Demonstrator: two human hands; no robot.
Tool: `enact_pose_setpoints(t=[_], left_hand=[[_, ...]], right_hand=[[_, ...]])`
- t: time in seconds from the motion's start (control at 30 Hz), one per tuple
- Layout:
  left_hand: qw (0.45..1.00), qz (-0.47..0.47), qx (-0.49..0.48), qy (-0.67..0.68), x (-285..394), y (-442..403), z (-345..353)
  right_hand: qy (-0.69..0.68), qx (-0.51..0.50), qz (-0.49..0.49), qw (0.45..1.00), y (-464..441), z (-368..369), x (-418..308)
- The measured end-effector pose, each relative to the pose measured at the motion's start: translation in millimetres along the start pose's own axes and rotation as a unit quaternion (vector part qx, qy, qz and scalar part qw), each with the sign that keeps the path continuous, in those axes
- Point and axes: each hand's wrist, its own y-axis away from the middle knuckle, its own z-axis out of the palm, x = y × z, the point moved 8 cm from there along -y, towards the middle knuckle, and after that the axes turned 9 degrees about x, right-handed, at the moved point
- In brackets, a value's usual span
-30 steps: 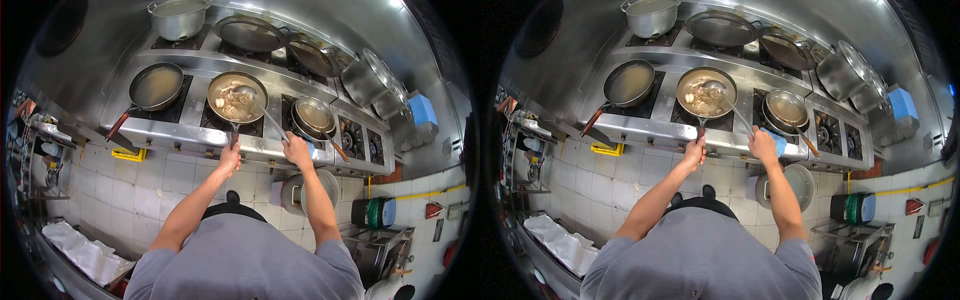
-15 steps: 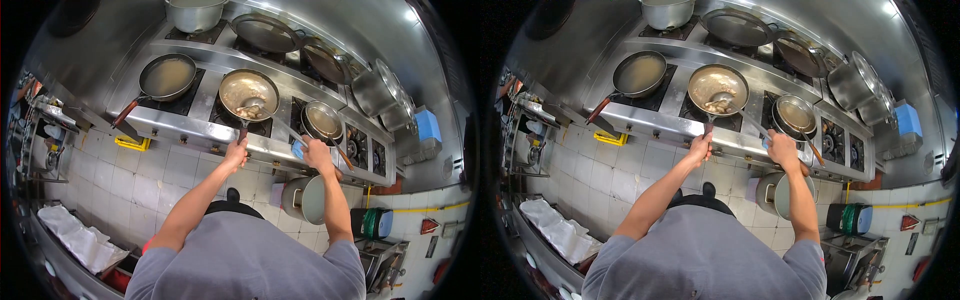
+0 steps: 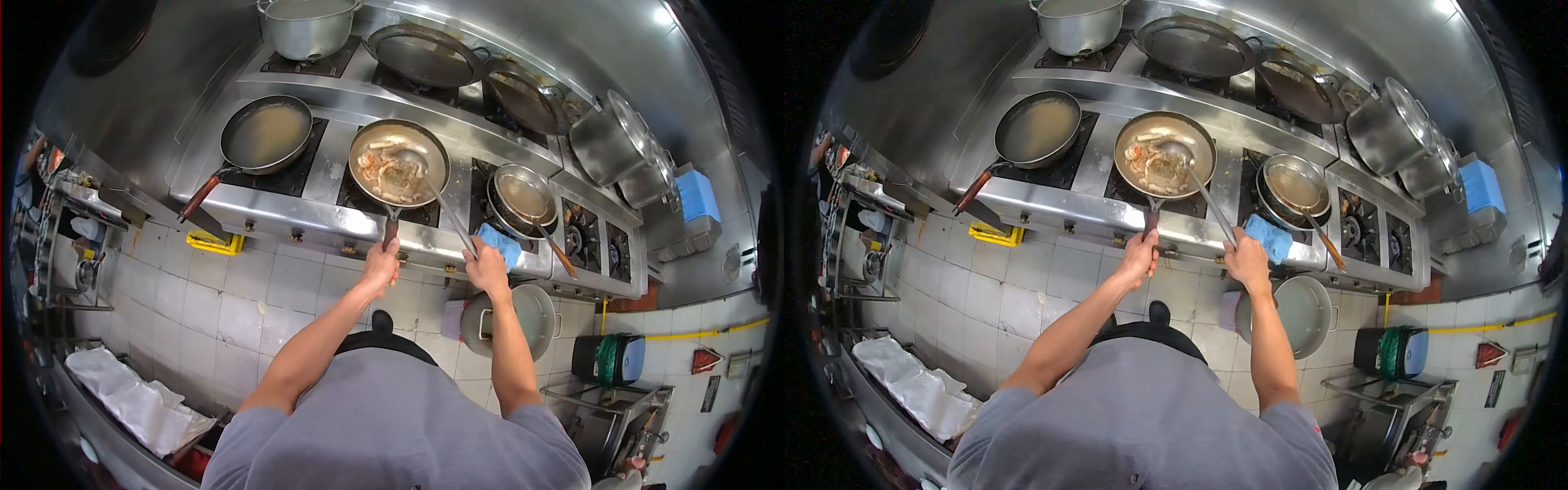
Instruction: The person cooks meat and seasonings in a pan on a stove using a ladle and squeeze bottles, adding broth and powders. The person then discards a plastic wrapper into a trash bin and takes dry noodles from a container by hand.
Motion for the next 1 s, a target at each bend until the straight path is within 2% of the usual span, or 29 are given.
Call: enact_pose_setpoints(t=[0.03, 0.17, 0.2, 0.23, 0.3, 0.33, 0.37, 0.43, 0.47, 0.57, 0.6, 0.63, 0.7, 0.77, 0.87, 0.93, 1.0], left_hand=[[1.0, -0.004, 0.0, -0.002, 0, -3, -4], [1.0, 0.004, -0.002, 0.028, 5, -6, 1], [1.0, 0.0, -0.001, 0.026, 4, -7, 3], [1.0, -0.003, 0.0, 0.024, 4, -7, 4], [1.0, -0.006, 0.0, 0.018, 4, -8, 4], [1.0, -0.011, 0.0, 0.015, 4, -9, 5], [1.0, -0.01, 0.001, 0.018, 6, -10, 6], [1.0, -0.009, -0.001, 0.022, 4, -10, 5], [1.0, -0.01, 0.001, 0.022, 3, -9, 5], [1.0, -0.005, 0.001, 0.014, 7, -9, 6], [1.0, -0.007, 0.001, 0.015, 9, -9, 7], [1.0, -0.01, 0.001, 0.016, 10, -8, 7], [1.0, -0.01, -0.001, 0.014, 12, -6, 6], [1.0, -0.011, -0.002, 0.013, 13, -8, 4], [1.0, -0.005, -0.019, 0.022, 10, -21, 6], [1.0, 0.017, 0.007, 0.022, 8, -32, 7], [1.0, 0.009, 0.001, 0.014, 18, 1, 9]], right_hand=[[-0.042, 0.007, 0.029, 0.999, 3, 3, 2], [-0.07, 0.015, 0.083, 0.994, -8, 35, 9], [-0.129, 0.035, 0.074, 0.988, -9, 47, 7], [-0.129, 0.036, 0.073, 0.988, -7, 48, 0], [-0.175, -0.064, 0.084, 0.979, 0, 60, -14], [-0.22, -0.126, 0.154, 0.955, 6, 68, -7], [-0.218, -0.127, 0.151, 0.956, 4, 66, -10], [-0.182, -0.011, 0.095, 0.979, -4, 48, -17], [-0.159, 0.011, 0.091, 0.983, -14, 50, -17], [-0.21, -0.044, 0.096, 0.972, -50, 80, -12], [-0.155, -0.045, 0.039, 0.986, -57, 76, -21], [-0.155, -0.044, 0.04, 0.986, -62, 64, -23], [0.041, -0.101, -0.08, 0.991, -66, 42, -30], [0.164, -0.1, -0.101, 0.976, -58, -21, -46], [0.201, -0.087, -0.131, 0.967, -56, -59, -32], [0.212, -0.021, -0.153, 0.965, -57, -74, -27], [0.223, -0.014, -0.136, 0.965, -49, -94, -23]])
